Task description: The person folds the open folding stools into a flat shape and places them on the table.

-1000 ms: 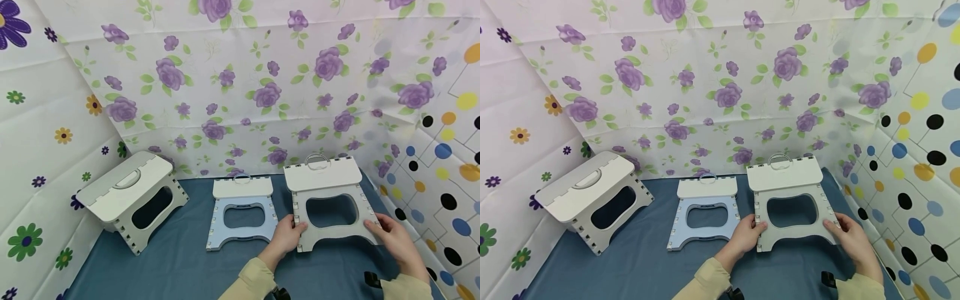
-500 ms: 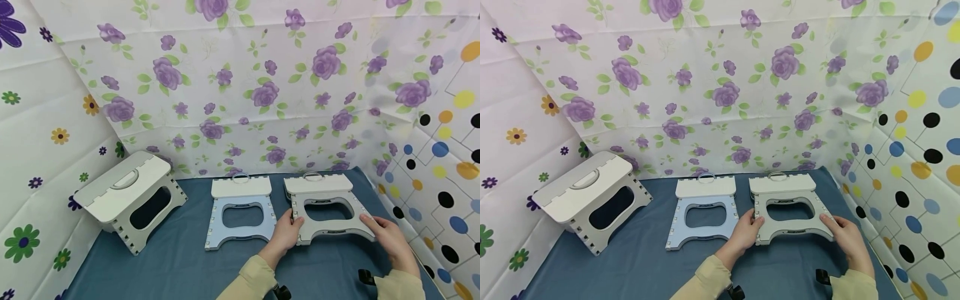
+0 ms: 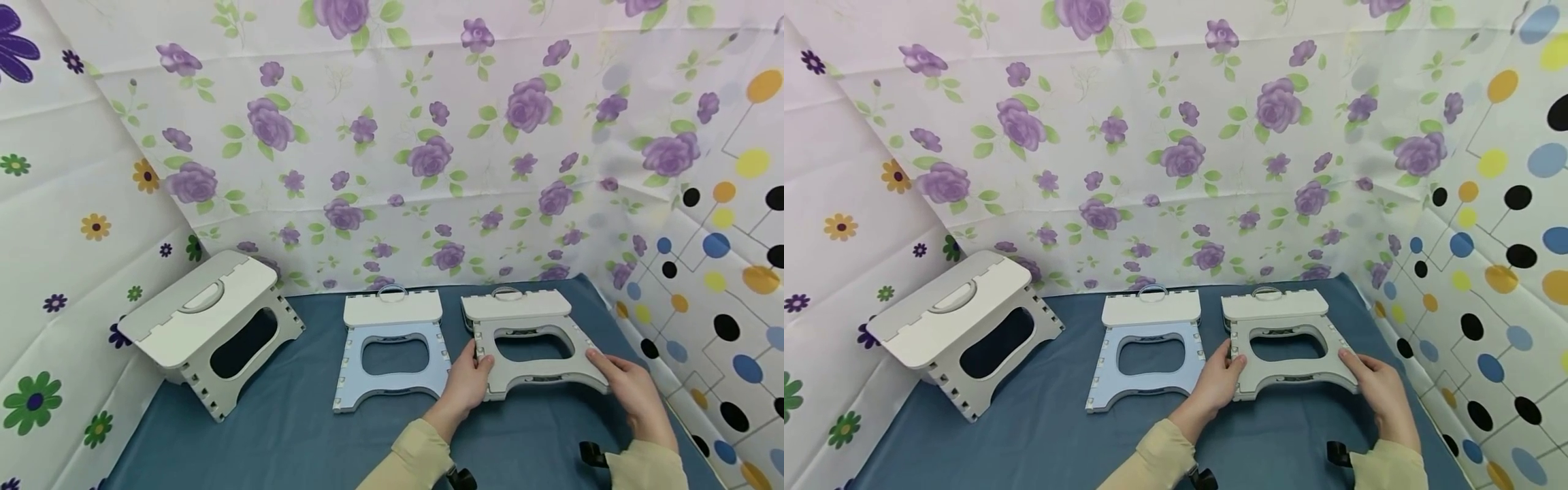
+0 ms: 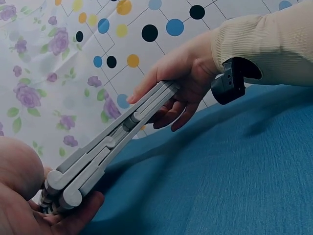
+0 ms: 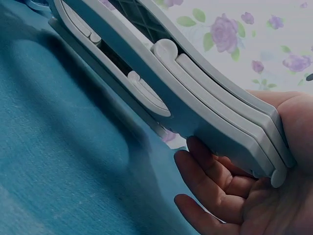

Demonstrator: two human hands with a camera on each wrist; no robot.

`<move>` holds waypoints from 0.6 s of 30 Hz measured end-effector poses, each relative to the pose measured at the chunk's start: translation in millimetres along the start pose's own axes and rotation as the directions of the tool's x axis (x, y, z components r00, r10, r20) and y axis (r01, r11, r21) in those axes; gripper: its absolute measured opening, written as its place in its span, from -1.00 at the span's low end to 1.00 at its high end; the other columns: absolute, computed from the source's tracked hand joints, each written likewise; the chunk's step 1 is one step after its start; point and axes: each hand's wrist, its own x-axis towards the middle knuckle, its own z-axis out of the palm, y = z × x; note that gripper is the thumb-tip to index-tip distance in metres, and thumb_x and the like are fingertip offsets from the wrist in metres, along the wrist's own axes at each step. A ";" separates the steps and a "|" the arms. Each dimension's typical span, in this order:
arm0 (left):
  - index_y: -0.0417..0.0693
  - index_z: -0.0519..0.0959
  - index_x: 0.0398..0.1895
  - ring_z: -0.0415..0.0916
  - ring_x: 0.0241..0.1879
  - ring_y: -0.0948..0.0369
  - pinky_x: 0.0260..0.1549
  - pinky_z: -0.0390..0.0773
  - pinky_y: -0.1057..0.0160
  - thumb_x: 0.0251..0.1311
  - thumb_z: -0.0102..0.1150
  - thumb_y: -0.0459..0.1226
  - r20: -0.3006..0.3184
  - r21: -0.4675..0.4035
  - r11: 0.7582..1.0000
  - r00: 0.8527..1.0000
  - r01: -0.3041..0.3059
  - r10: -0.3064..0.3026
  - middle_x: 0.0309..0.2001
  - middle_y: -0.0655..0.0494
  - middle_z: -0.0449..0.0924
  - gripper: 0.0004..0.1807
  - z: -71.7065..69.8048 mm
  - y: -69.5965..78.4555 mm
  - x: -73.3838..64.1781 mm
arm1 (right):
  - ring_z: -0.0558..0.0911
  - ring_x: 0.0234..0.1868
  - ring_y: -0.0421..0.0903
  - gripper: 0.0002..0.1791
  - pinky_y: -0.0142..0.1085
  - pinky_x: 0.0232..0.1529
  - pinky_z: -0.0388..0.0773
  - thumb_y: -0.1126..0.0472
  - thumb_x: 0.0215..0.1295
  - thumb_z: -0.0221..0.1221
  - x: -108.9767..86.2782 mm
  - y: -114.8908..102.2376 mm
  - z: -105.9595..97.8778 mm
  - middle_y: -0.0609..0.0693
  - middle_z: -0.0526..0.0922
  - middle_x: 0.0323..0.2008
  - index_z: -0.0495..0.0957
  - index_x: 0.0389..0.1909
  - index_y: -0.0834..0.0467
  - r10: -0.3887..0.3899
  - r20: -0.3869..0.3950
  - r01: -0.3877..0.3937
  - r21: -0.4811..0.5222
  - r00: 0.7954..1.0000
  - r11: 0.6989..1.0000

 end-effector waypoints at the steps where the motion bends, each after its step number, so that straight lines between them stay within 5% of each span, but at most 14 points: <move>1: -0.24 0.16 0.69 0.55 -0.14 0.24 -0.13 0.59 0.15 0.65 0.10 -0.16 0.003 0.004 1.000 1.000 -0.001 0.001 -0.05 0.03 0.61 -0.29 -0.3 -0.2 -0.1 | 0.11 0.57 0.46 0.29 0.37 0.49 0.10 -0.60 0.42 -0.02 0.2 0.6 1.2 0.52 0.07 0.59 0.04 0.62 0.48 0.002 -0.011 -0.002 0.006 1.000 1.000; 5: -0.21 0.14 0.70 0.57 -0.14 0.25 -0.15 0.59 0.15 0.65 0.09 -0.13 0.013 0.023 1.000 1.000 -0.012 0.012 -0.06 0.04 0.63 -0.28 -1.2 -1.5 -0.8 | 0.16 0.56 0.41 0.23 0.33 0.48 0.16 -0.56 0.44 0.00 1.1 4.1 4.0 0.49 0.11 0.59 0.11 0.63 0.44 -0.003 -0.037 0.005 0.039 0.999 0.999; 8: -0.18 0.10 0.72 0.61 -0.17 0.20 -0.20 0.59 0.11 0.63 0.12 -0.12 0.023 0.046 0.999 0.999 -0.029 0.028 -0.02 0.01 0.67 -0.24 -0.8 -4.1 -2.3 | 0.35 0.41 0.31 0.19 0.15 0.26 0.45 -0.54 0.41 0.11 2.5 8.0 5.3 0.42 0.21 0.57 0.15 0.66 0.32 -0.016 -0.030 0.017 0.041 0.999 0.999; 12: -0.10 0.02 0.75 0.62 0.13 0.02 0.05 0.61 -0.01 0.48 0.30 -0.06 0.046 0.137 0.989 0.997 -0.063 0.057 0.28 -0.14 0.58 -0.05 3.0 -7.9 -5.4 | 0.44 0.26 0.22 0.20 -0.03 0.02 0.55 -0.45 0.33 0.32 4.3 12.2 3.0 0.40 0.22 0.57 0.08 0.72 0.19 -0.052 0.041 0.051 0.013 0.998 0.999; 15: -0.06 -0.03 0.76 0.43 0.40 -0.11 0.27 0.51 -0.09 0.33 0.46 -0.01 0.069 0.238 0.968 0.995 -0.086 0.071 0.51 -0.23 0.32 0.12 7.7 -8.2 -8.6 | 0.24 0.51 0.38 0.23 0.23 0.28 0.46 -0.33 0.34 0.41 5.3 13.7 -2.6 0.39 -0.03 0.67 -0.06 0.76 0.12 -0.110 0.149 0.112 -0.010 0.983 0.994; 18: 0.00 -0.06 0.78 0.37 0.45 -0.21 0.21 0.56 -0.12 0.27 0.56 -0.02 0.080 0.322 0.943 0.995 -0.086 0.063 0.64 -0.27 0.05 0.21 11.9 -6.7 -12.0 | -0.12 0.64 0.48 0.27 0.43 0.46 0.12 -0.23 0.33 0.46 6.0 15.0 -8.2 0.37 -0.26 0.70 -0.15 0.77 0.06 -0.156 0.229 0.167 -0.031 0.961 0.985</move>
